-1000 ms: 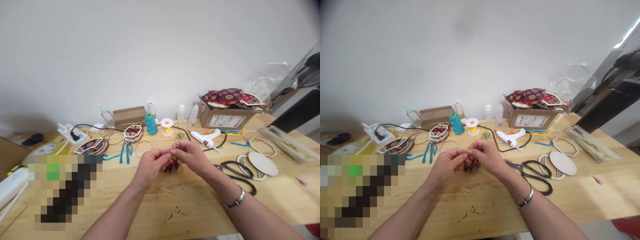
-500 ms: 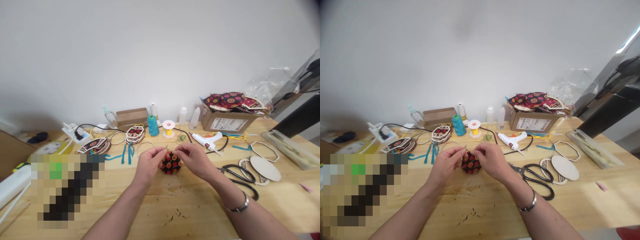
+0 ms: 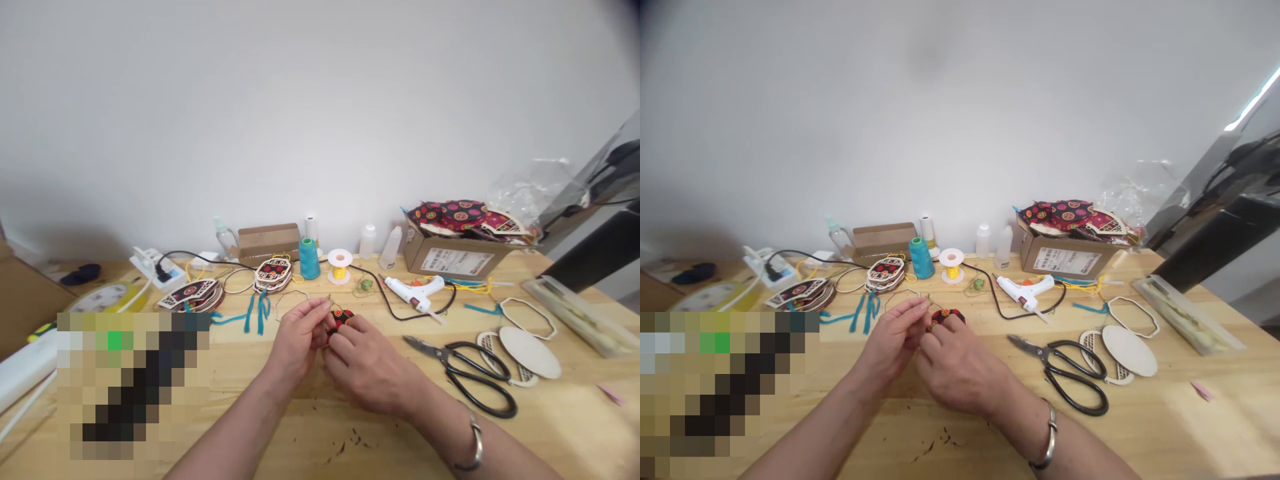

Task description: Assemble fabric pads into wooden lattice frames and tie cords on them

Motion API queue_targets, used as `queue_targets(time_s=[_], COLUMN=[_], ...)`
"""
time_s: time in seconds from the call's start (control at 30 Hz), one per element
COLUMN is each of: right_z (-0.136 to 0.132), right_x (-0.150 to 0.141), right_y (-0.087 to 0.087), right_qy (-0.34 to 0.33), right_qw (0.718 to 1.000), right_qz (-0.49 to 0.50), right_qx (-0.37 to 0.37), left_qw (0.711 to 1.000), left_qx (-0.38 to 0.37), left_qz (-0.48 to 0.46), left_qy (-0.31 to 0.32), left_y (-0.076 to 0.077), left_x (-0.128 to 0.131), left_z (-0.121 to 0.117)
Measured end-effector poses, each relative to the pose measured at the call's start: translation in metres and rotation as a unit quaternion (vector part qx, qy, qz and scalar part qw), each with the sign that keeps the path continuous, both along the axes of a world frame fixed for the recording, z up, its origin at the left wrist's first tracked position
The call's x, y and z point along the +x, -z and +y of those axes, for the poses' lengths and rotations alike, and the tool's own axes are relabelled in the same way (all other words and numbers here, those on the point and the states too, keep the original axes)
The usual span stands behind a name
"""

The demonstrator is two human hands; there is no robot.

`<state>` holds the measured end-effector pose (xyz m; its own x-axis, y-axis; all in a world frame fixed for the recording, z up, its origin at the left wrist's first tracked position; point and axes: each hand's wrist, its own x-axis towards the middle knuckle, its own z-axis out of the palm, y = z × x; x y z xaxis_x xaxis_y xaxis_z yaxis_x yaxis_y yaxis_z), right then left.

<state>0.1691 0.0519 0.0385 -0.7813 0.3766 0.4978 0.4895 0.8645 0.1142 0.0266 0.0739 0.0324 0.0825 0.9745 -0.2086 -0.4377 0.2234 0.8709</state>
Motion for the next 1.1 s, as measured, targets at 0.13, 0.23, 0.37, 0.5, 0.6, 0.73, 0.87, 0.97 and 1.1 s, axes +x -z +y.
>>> queue_targets(time_s=[0.13, 0.23, 0.37, 0.5, 0.6, 0.73, 0.87, 0.97, 1.1], right_z=[0.004, 0.013, 0.023, 0.025, 0.027, 0.031, 0.033, 0.034, 0.034], right_x=[0.006, 0.007, 0.003, 0.002, 0.003, 0.005, 0.007, 0.009, 0.009], right_y=[-0.007, -0.004, 0.004, 0.005, 0.004, 0.004, 0.002, 0.002, 0.002], right_qy=[-0.027, 0.043, 0.029, 0.078, 0.109, 0.116, 0.134, 0.144, 0.143], right_qw=[0.965, 0.874, 0.692, 0.625, 0.65, 0.666, 0.663, 0.661, 0.665], right_qz=[0.223, 0.394, 0.469, 0.494, 0.501, 0.511, 0.508, 0.505, 0.495], right_qx=[-0.137, -0.28, -0.548, -0.599, -0.56, -0.531, -0.534, -0.536, -0.541], left_qw=[1.0, 1.0, 0.998, 0.995, 0.993, 0.992, 0.992, 0.991, 0.987], left_qx=[-0.014, -0.021, -0.018, 0.005, 0.002, 0.003, 0.008, 0.015, 0.016], left_qz=[-0.012, 0.003, 0.048, 0.085, 0.105, 0.116, 0.111, 0.117, 0.147], left_qy=[0.01, 0.018, 0.039, 0.058, 0.058, 0.057, 0.059, 0.059, 0.065], left_y=[-0.002, -0.004, -0.003, 0.0, 0.001, 0.002, 0.001, 0.0, -0.003], left_x=[0.001, 0.003, 0.007, 0.01, 0.009, 0.009, 0.009, 0.01, 0.01], left_z=[-0.001, -0.003, -0.005, -0.007, -0.008, -0.008, -0.007, -0.007, -0.006])
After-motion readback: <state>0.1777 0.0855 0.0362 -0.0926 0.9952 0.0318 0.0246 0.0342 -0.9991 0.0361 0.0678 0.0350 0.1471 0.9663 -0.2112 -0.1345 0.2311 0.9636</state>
